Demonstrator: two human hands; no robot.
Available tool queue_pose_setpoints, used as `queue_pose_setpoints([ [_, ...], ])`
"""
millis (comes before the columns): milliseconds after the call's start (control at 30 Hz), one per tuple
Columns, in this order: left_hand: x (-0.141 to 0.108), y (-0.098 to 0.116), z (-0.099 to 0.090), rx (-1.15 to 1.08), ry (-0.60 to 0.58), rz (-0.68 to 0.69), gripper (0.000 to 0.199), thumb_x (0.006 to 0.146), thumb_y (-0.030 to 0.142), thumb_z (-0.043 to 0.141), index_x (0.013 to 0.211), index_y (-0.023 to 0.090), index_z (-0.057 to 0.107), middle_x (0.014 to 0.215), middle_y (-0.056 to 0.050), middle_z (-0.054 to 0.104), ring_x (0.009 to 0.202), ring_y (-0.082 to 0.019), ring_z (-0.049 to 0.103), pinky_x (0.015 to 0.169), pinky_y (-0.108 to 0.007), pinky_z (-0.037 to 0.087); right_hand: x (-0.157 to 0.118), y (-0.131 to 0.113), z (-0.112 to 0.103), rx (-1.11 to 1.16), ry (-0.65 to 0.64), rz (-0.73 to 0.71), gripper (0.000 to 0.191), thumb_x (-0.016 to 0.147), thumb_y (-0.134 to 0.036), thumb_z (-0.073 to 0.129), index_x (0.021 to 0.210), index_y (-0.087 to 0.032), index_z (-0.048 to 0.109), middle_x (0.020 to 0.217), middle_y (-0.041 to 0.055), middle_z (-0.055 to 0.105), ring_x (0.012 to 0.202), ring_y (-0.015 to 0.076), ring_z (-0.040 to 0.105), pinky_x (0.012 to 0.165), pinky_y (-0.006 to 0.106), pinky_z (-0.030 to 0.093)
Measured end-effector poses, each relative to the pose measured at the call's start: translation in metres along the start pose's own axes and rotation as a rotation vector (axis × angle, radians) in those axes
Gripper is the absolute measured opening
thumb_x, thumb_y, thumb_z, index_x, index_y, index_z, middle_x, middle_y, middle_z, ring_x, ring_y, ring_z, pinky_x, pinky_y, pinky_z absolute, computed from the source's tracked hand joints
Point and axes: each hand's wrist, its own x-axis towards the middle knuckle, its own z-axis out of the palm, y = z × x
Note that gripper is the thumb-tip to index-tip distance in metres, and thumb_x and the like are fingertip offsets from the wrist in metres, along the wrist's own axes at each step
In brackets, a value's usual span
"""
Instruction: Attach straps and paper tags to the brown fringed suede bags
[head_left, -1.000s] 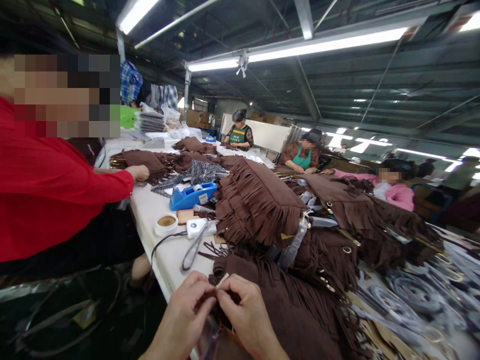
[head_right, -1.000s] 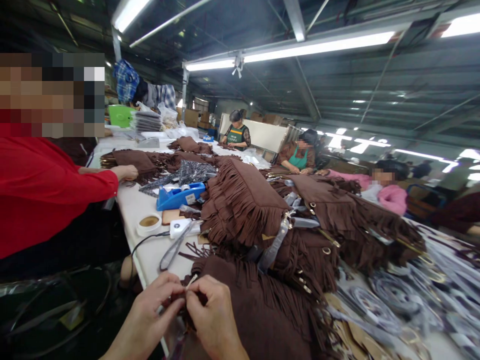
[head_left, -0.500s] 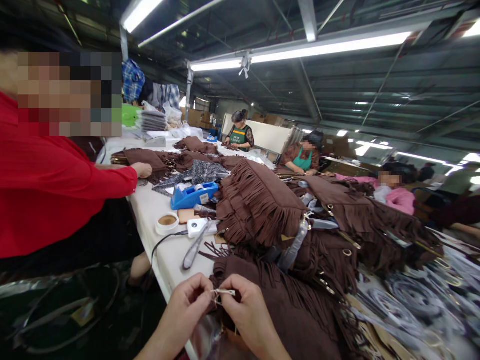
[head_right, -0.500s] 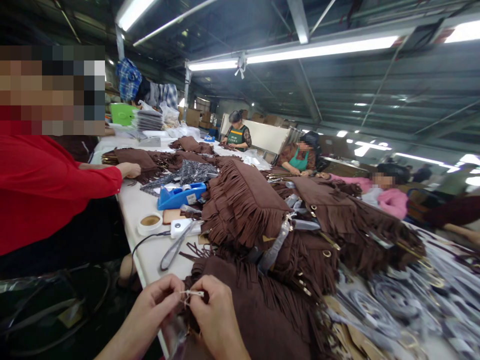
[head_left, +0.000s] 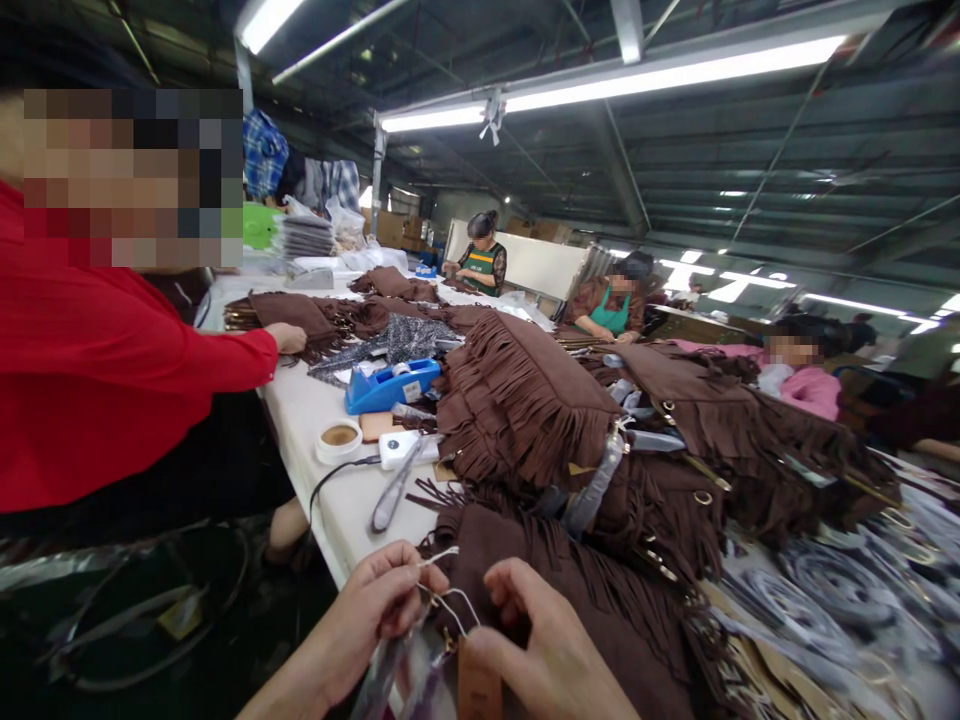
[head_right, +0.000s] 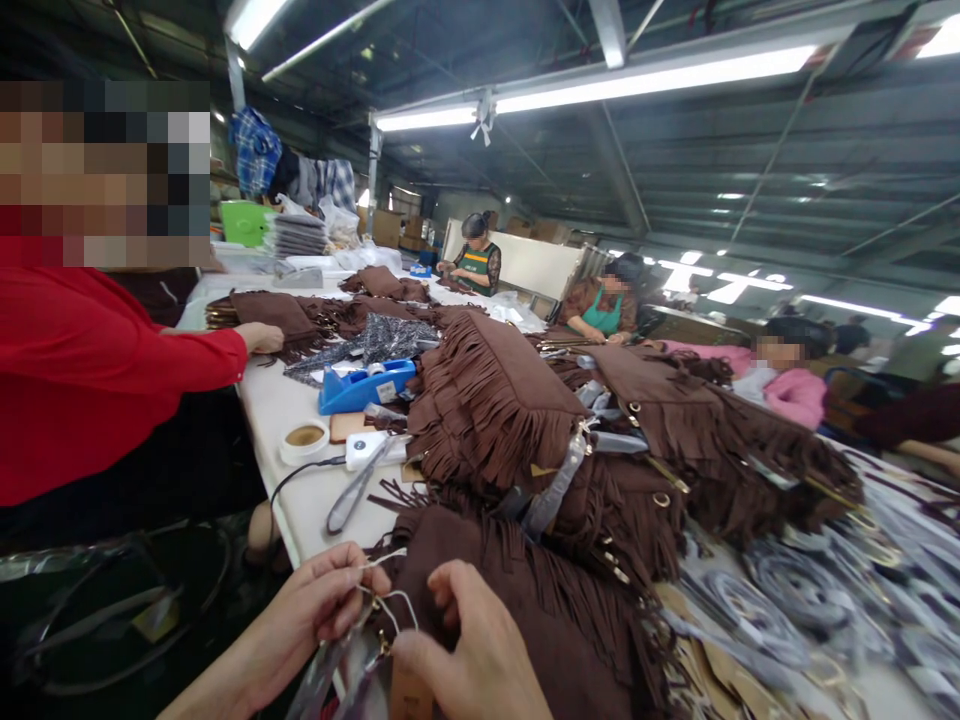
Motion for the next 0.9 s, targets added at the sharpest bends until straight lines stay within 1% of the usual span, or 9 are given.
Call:
queue_pose_setpoints([
  [67,0.001,-0.001,-0.002,-0.031,-0.002,-0.009,0.025,0.074,0.035,0.071,0.071,0.015,0.056,0.053,0.005,0.056,0.042,-0.004,0.026,0.044,-0.02,0.01,-0.009,0.003,0.0,-0.08,-0.059,-0.012,0.037,0.057,-0.009,0.063,0.09,-0.023,0.062,0.07,-0.0051,0.055,0.064,0.0143,0.051,0.06,0.023,0.038],
  [133,0.002,0.001,-0.002,-0.081,-0.017,-0.016,0.027,0.074,0.035,0.073,0.072,0.014,0.057,0.064,0.0,0.064,0.042,-0.003,0.026,0.044,-0.02,0.009,-0.014,0.006,-0.001,0.023,-0.152,-0.066,0.046,0.059,-0.008,0.06,0.103,-0.025,0.063,0.066,-0.0066,0.052,0.059,0.0128,0.048,0.057,0.022,0.035],
  [267,-0.002,0.006,0.0,-0.181,-0.046,-0.03,0.032,0.068,0.037,0.08,0.07,0.013,0.058,0.074,-0.005,0.07,0.047,-0.003,0.031,0.044,-0.019,0.013,-0.012,0.007,-0.009,0.519,-0.269,0.024,0.021,0.08,-0.031,0.065,0.098,-0.023,0.07,0.069,-0.003,0.056,0.058,0.0107,0.048,0.054,0.021,0.037],
  [433,-0.011,0.012,0.007,-0.255,-0.093,-0.006,0.03,0.064,0.031,0.084,0.067,0.013,0.06,0.099,-0.01,0.071,0.06,-0.007,0.046,0.06,-0.02,0.037,0.0,0.008,0.006,0.975,-0.141,0.251,0.04,0.062,-0.051,0.084,0.079,-0.017,0.074,0.072,0.0047,0.068,0.057,0.013,0.06,0.047,0.021,0.045],
  [533,-0.015,0.01,0.011,-0.293,-0.164,0.015,0.027,0.066,0.034,0.082,0.068,0.016,0.062,0.09,-0.005,0.069,0.067,-0.012,0.054,0.07,-0.026,0.043,0.006,0.009,0.02,1.078,-0.112,0.21,0.045,0.056,-0.044,0.089,0.089,-0.018,0.075,0.095,0.0105,0.075,0.08,0.0227,0.071,0.067,0.031,0.056],
  [633,-0.014,0.005,0.011,-0.282,-0.198,0.033,0.027,0.066,0.035,0.081,0.066,0.017,0.061,0.08,-0.003,0.066,0.076,-0.019,0.061,0.075,-0.03,0.046,0.009,0.005,0.02,0.807,-0.037,-0.043,0.03,0.072,-0.035,0.079,0.099,-0.023,0.074,0.099,0.0072,0.074,0.087,0.0224,0.071,0.078,0.032,0.056],
  [733,-0.011,0.001,0.009,-0.218,-0.134,0.081,0.031,0.062,0.038,0.082,0.06,0.017,0.059,0.098,-0.008,0.07,0.1,-0.028,0.062,0.084,-0.035,0.045,0.013,-0.002,0.01,0.308,0.114,-0.371,0.013,0.088,-0.024,0.061,0.091,-0.024,0.073,0.087,0.0036,0.07,0.079,0.0175,0.068,0.071,0.024,0.053],
  [833,-0.011,0.003,0.007,-0.133,-0.072,0.11,0.031,0.066,0.042,0.078,0.058,0.019,0.059,0.116,-0.014,0.069,0.133,-0.034,0.043,0.098,-0.041,0.039,0.018,-0.006,0.005,-0.05,0.19,-0.51,0.022,0.094,-0.018,0.047,0.086,-0.023,0.067,0.091,0.0046,0.065,0.08,0.0151,0.065,0.07,0.02,0.049],
  [900,-0.013,0.005,0.006,-0.075,-0.064,0.143,0.029,0.07,0.041,0.076,0.059,0.019,0.059,0.116,-0.015,0.069,0.142,-0.034,0.031,0.105,-0.046,0.032,0.021,-0.006,0.009,-0.281,0.222,-0.545,0.025,0.094,-0.014,0.042,0.081,-0.022,0.062,0.085,0.0035,0.063,0.073,0.0137,0.063,0.063,0.018,0.044],
])
